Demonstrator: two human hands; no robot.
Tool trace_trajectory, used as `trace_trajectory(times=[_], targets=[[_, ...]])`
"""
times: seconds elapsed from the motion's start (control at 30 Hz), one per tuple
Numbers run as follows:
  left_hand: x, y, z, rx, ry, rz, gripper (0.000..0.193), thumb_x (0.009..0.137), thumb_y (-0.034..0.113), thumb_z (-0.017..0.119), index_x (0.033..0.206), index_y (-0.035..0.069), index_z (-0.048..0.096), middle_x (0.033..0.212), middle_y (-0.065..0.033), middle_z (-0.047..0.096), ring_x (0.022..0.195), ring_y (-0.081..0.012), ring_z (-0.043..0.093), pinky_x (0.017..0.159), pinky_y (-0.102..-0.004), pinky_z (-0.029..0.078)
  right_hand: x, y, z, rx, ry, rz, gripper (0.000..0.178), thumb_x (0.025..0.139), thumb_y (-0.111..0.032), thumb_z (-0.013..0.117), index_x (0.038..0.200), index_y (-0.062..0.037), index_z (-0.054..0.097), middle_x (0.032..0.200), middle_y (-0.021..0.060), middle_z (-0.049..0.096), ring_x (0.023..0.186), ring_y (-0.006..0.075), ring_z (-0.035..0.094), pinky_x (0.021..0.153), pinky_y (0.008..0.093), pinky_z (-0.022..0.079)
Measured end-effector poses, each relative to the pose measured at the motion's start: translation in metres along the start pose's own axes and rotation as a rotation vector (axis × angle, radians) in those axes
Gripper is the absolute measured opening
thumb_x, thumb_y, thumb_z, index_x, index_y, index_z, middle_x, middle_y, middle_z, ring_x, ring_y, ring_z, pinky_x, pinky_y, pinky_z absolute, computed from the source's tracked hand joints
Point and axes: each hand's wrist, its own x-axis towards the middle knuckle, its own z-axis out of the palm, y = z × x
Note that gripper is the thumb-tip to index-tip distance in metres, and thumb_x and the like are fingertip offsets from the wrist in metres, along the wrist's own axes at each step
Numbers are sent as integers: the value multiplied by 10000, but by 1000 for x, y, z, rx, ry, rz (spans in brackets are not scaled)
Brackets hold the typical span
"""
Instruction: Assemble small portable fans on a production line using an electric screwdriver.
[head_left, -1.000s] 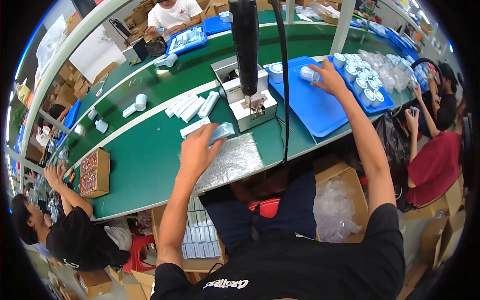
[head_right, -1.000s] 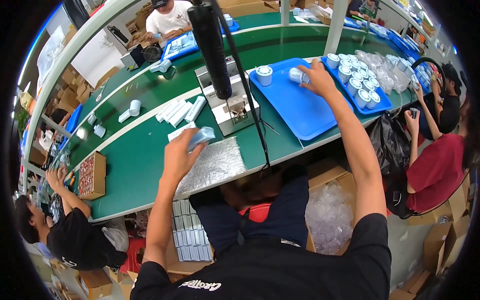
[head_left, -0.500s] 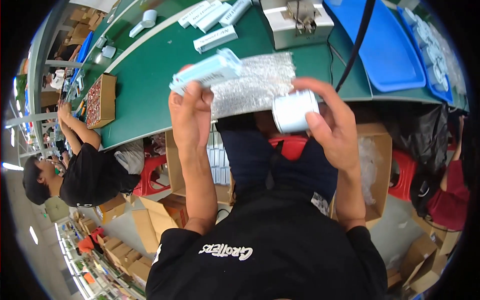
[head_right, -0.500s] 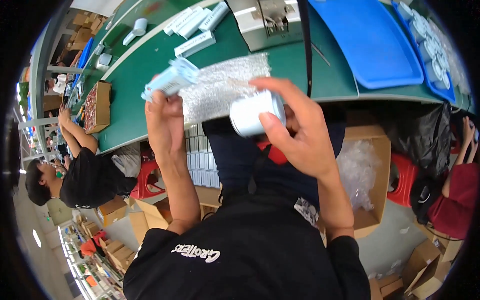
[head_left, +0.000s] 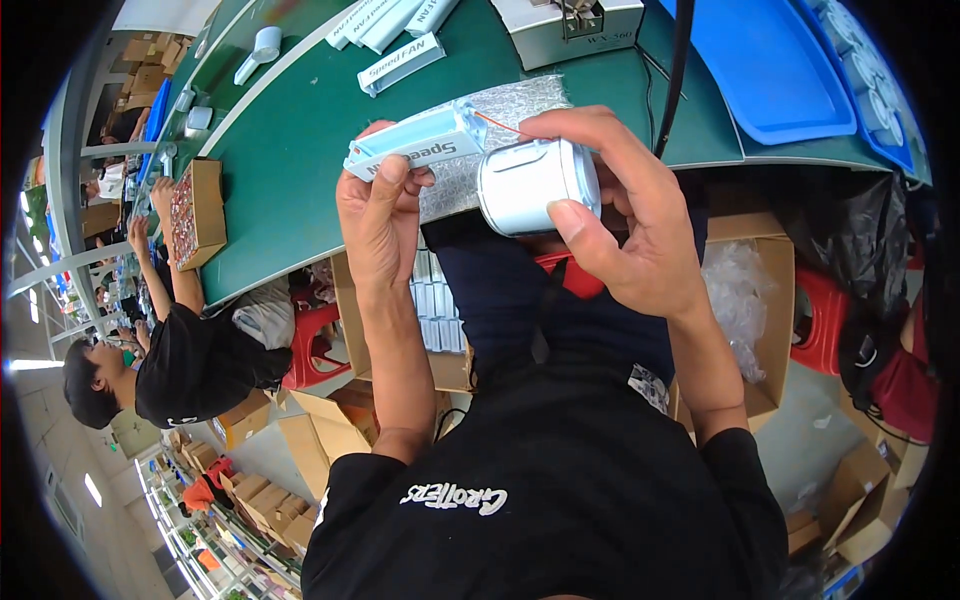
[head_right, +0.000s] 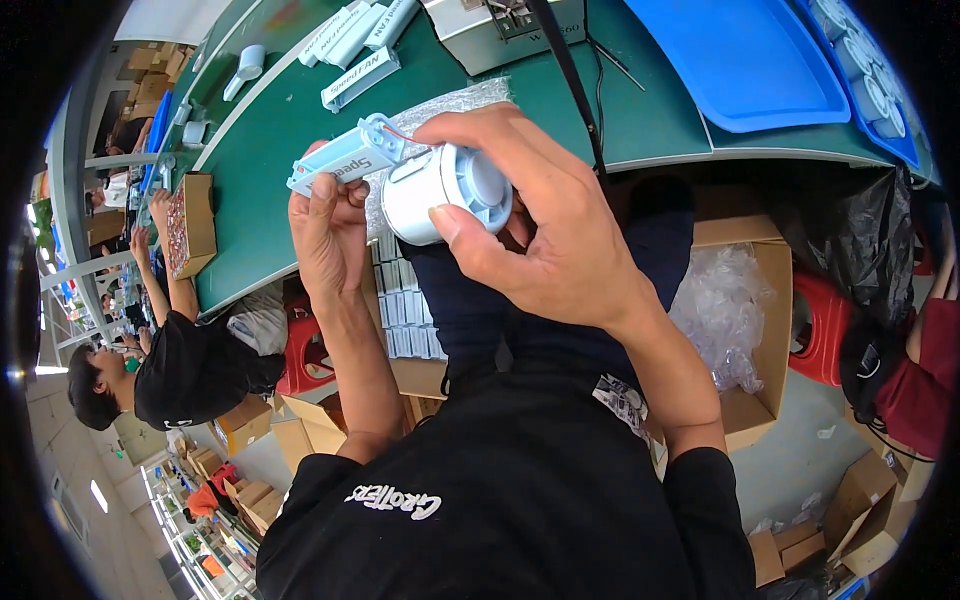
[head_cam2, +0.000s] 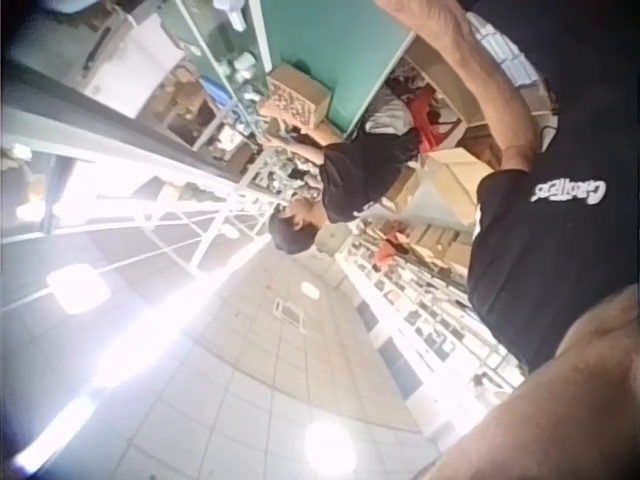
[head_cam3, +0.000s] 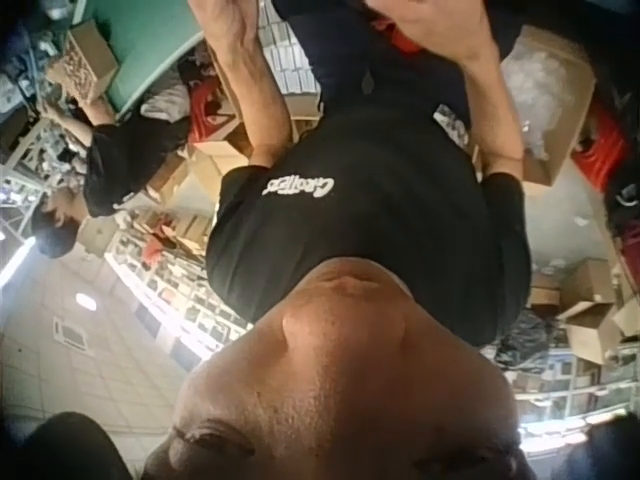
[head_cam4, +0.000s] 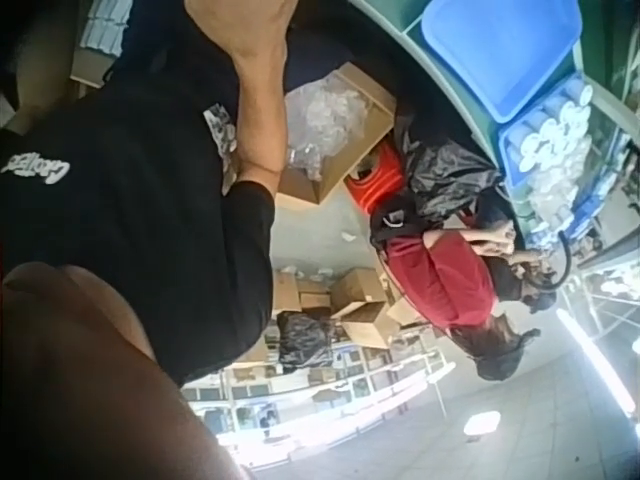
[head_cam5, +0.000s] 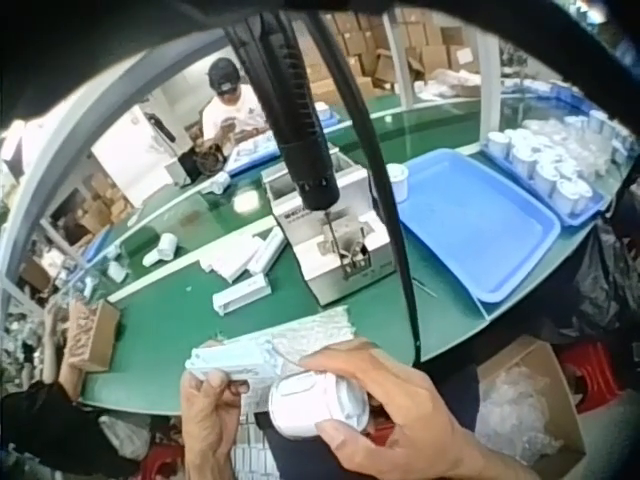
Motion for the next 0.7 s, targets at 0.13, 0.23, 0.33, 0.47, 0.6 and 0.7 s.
trace_trajectory(times=[0.13,0.23,0.33,0.47,0.6,0.7], targets=[[5,-5,-1,-1,-8,-29,436,952,147,791,1302,-25,597,1102,-117,714,874,-167,686,803,-291,580,1,4,-5,-40,-18,24,447,927,-98,613,1354,30,586,1313,137,588,1113,198,662,921,300,568],[8,-8,-5,-24,-16,-38,420,952,135,786,1293,-27,602,1104,-123,716,882,-169,692,808,-293,583,5,12,-5,-81,-42,-37,446,919,-88,607,1347,36,588,1311,138,592,1105,199,669,911,305,580],[12,-8,-5,-78,-14,-66,404,955,126,780,1285,-30,606,1108,-126,715,883,-171,693,810,-302,589,7,12,-10,-48,-53,100,446,916,-78,603,1343,50,587,1313,142,595,1099,203,674,906,308,588],[18,-9,-11,-43,-49,-57,393,961,121,769,1281,-36,604,1111,-126,710,909,-174,699,805,-313,593,10,11,-9,-34,-54,67,445,920,-82,603,1338,67,584,1317,154,592,1090,210,676,904,306,584],[24,-9,-14,-37,-87,-57,401,957,115,769,1286,-40,601,1111,-122,708,928,-178,703,798,-319,595,18,27,-3,-6,62,-78,387,873,-112,727,1229,29,671,1162,97,685,622,97,487,525,247,386],[27,-7,-14,-46,-99,-54,401,949,109,774,1281,-43,607,1105,-118,707,918,-177,697,795,-325,596,19,29,-5,-11,34,-70,397,874,-114,732,1240,27,671,1169,102,689,622,98,489,523,248,387]])
